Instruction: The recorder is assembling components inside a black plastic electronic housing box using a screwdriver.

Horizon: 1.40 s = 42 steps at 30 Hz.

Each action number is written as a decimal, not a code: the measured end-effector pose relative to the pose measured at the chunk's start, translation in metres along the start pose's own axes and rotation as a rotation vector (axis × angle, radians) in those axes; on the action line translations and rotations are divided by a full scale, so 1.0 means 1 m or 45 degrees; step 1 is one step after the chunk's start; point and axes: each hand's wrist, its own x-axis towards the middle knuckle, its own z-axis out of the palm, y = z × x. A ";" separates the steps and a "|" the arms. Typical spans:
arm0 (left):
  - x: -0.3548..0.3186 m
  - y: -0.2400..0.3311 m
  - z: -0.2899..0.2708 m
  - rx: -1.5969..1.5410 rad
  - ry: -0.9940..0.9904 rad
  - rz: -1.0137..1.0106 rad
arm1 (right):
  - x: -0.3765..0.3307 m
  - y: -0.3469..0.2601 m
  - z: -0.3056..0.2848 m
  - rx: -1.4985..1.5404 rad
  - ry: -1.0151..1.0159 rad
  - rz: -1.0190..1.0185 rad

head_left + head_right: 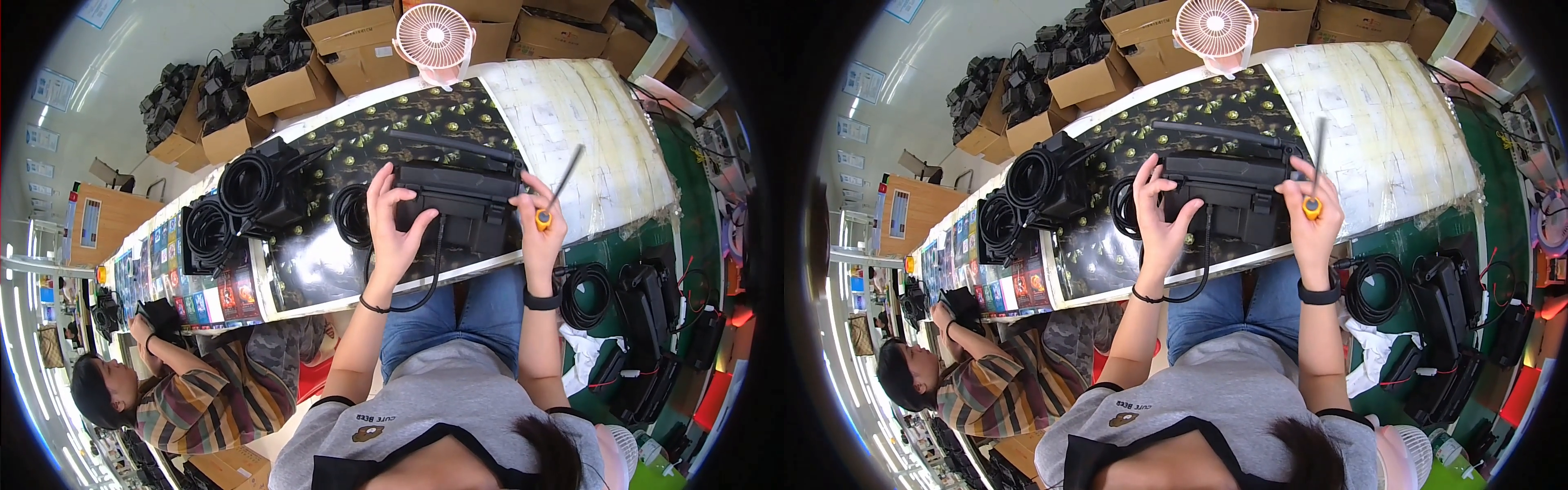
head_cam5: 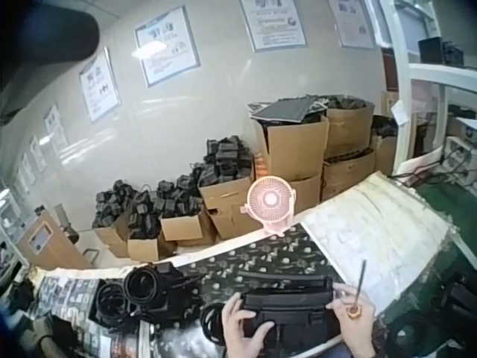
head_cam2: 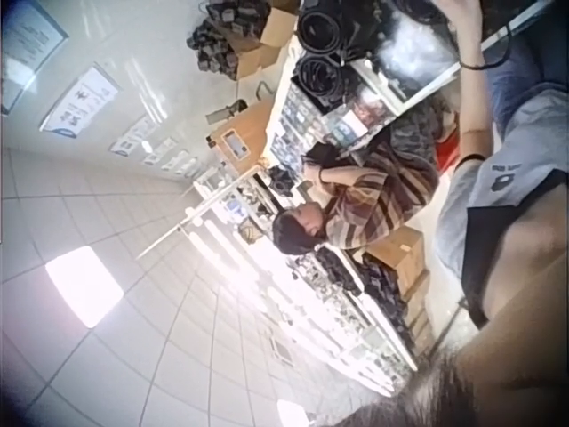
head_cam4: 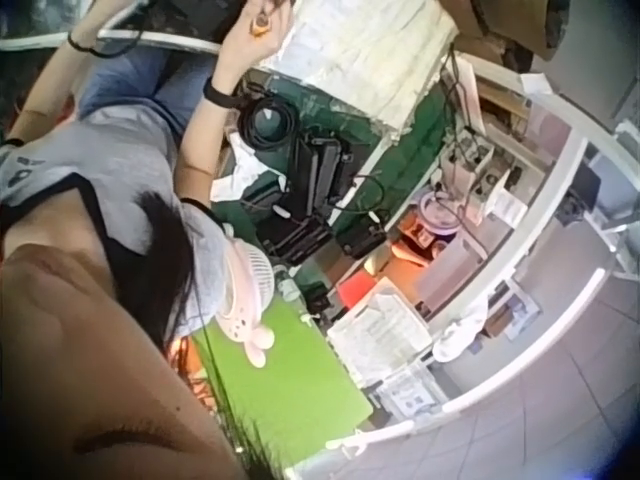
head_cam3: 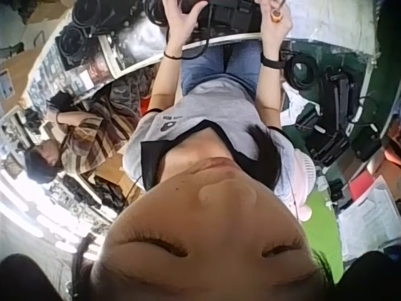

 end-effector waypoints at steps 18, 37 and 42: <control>-0.003 0.010 0.023 0.113 0.146 -0.089 | 0.015 -0.007 -0.010 -0.002 -0.257 0.119; 0.005 -0.001 0.030 0.194 0.153 0.009 | 0.036 0.012 0.009 -0.293 0.108 -0.084; 0.014 -0.004 0.027 0.151 0.090 0.037 | 0.099 -0.011 0.013 -0.505 0.130 0.076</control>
